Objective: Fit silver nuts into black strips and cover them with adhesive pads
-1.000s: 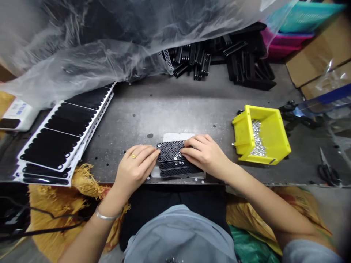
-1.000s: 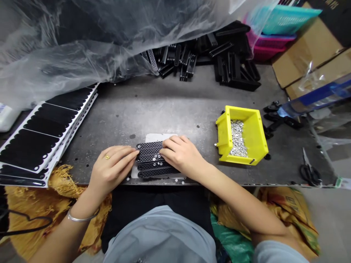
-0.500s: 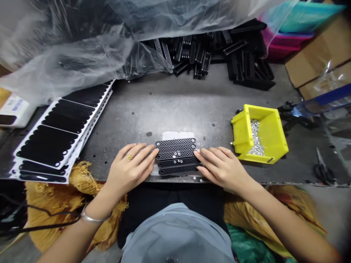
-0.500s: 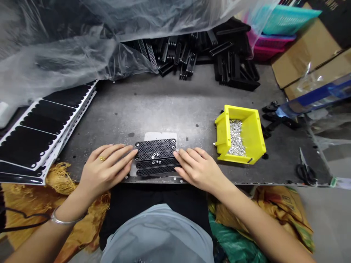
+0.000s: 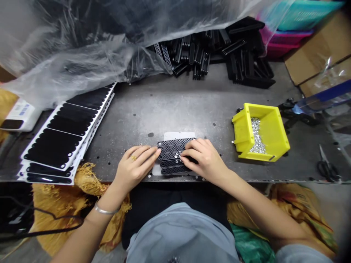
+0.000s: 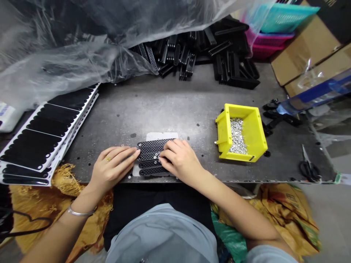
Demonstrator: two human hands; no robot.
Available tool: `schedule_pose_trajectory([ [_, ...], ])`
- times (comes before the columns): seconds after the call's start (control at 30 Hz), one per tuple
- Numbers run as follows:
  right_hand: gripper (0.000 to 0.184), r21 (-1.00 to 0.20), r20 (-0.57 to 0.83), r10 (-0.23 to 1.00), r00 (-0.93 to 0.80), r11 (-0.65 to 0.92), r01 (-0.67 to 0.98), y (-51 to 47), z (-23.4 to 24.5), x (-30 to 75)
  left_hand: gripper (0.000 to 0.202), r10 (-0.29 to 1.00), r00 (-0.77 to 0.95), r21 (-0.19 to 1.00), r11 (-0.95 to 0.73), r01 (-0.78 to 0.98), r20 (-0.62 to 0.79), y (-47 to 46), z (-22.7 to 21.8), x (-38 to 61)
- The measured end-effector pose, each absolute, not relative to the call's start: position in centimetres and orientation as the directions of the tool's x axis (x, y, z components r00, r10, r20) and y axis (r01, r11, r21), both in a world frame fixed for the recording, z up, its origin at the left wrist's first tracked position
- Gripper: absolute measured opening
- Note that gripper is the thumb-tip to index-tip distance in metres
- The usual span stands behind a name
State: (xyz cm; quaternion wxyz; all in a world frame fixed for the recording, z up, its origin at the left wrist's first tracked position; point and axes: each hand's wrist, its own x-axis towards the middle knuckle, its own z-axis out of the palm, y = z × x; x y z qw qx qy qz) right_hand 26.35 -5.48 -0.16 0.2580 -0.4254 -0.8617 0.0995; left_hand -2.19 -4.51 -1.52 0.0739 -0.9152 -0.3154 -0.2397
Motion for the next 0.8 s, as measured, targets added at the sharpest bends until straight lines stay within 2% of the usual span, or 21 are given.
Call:
schedule_pose_trajectory([
  [0.13, 0.011, -0.414, 0.331, 0.795, -0.509, 0.607, 0.679, -5.1, 0.3, 26.0, 0.032, 0.53, 0.678, 0.044, -0.803, 0.594, 0.51, -4.2, -1.8, -2.2],
  [0.27, 0.013, -0.347, 0.335, 0.775, -0.536, 0.63, 0.695, -5.3, 1.3, 26.8, 0.032, 0.53, 0.677, 0.06, -0.808, 0.587, 0.51, -3.9, -1.9, -2.3],
  [0.47, 0.01, -0.248, 0.404, 0.789, -0.463, 0.582, 0.774, -8.3, 1.3, 30.5, 0.034, 0.498, 0.691, 0.069, -0.834, 0.548, 0.524, -3.7, -2.7, -2.9],
  [0.53, 0.012, -0.154, 0.441, 0.742, -0.505, 0.617, 0.772, -9.3, 0.7, 31.1, 0.035, 0.484, 0.703, 0.05, -0.839, 0.541, 0.521, -3.6, -2.8, -3.1],
  [0.67, 0.029, 0.125, 0.45, 0.64, -0.623, 0.646, 0.753, -10.6, 0.1, 30.8, 0.03, 0.473, 0.72, 0.008, -0.838, 0.545, 0.507, -3.6, -1.5, -2.7],
  [0.8, 0.037, 0.212, 0.393, 0.657, -0.643, 0.616, 0.759, -11.2, 0.7, 30.0, 0.026, 0.548, 0.684, 0.126, -0.815, 0.565, 0.481, -4.3, 0.2, -0.7],
])
